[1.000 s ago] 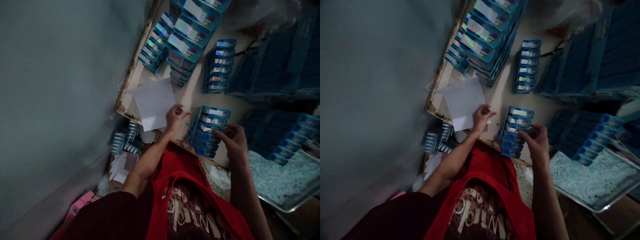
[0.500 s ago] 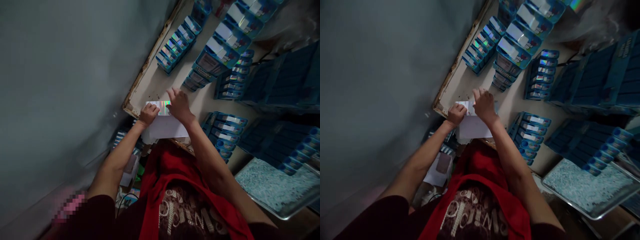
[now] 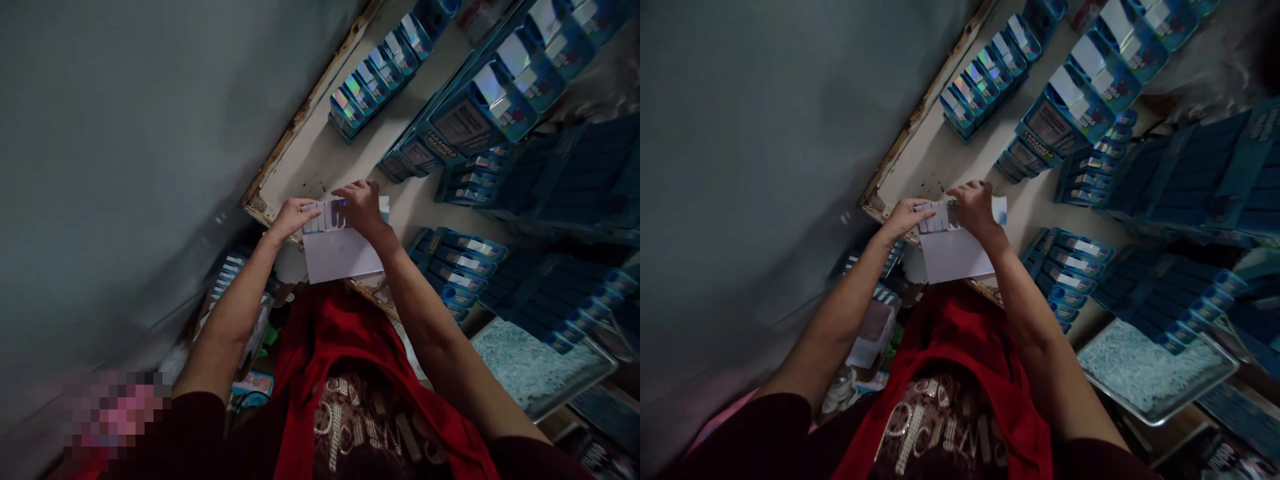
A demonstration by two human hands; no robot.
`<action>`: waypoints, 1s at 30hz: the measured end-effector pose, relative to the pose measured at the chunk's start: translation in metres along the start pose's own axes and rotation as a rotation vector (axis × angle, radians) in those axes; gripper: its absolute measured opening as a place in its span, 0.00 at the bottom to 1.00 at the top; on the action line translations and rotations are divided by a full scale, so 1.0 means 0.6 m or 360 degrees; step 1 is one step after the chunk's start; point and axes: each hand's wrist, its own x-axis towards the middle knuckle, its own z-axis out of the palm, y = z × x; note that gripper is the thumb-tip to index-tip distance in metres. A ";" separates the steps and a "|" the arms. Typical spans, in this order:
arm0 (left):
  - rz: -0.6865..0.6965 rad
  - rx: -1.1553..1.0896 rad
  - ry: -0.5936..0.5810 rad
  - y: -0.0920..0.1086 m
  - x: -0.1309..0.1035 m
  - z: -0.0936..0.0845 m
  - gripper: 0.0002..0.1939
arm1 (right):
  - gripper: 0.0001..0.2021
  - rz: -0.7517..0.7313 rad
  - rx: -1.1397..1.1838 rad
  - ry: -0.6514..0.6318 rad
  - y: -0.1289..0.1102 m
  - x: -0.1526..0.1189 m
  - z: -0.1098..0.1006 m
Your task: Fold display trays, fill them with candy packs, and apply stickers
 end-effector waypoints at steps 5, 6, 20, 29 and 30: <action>-0.0065 -0.0325 0.0219 -0.015 -0.005 0.033 0.15 | 0.21 -0.0175 -0.0128 0.0150 -0.028 -0.047 0.060; -0.0098 -0.0343 0.0277 -0.017 -0.007 0.035 0.15 | 0.23 -0.0179 -0.0135 0.0132 -0.033 -0.064 0.073; 0.0093 0.0462 0.0523 -0.016 -0.046 0.026 0.15 | 0.21 0.0207 -0.0011 0.0205 -0.065 -0.098 0.026; -0.0002 0.0519 0.0602 0.000 -0.046 0.039 0.17 | 0.14 0.0224 -0.0144 -0.0157 -0.097 -0.148 0.012; 0.0020 0.0560 0.0617 0.004 -0.044 0.038 0.16 | 0.14 0.0316 -0.0064 -0.0157 -0.101 -0.163 0.002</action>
